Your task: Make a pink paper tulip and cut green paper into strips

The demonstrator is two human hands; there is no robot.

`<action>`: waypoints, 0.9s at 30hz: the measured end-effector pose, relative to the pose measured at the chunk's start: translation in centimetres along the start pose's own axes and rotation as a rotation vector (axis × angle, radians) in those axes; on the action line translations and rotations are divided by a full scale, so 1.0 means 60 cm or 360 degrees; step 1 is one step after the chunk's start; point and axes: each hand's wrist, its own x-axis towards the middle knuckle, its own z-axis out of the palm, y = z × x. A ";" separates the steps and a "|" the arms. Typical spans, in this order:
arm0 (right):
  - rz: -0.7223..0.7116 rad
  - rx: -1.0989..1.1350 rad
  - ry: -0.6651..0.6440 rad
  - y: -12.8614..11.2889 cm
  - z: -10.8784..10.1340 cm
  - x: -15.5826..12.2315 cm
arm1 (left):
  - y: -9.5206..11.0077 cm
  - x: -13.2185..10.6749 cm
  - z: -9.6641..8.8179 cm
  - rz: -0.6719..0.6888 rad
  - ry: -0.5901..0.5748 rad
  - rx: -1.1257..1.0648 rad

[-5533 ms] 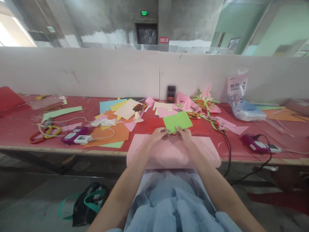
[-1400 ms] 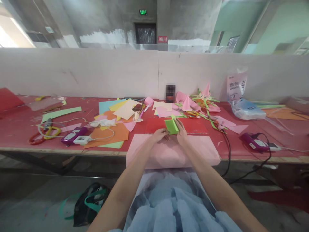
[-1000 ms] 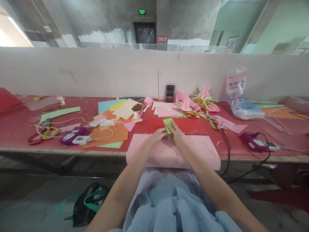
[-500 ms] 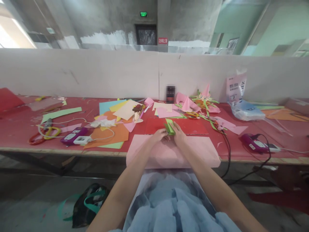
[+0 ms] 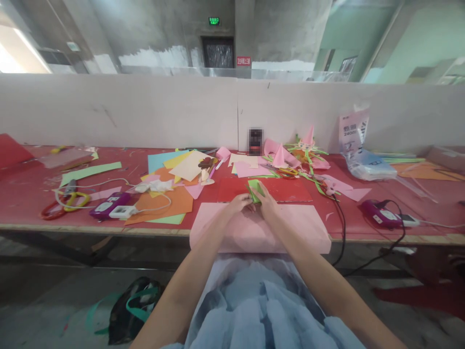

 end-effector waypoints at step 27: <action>0.0510 0.1035 -0.0067 0.033 -0.005 0.018 | -0.046 0.016 -0.015 0.0040 -0.0013 -0.0069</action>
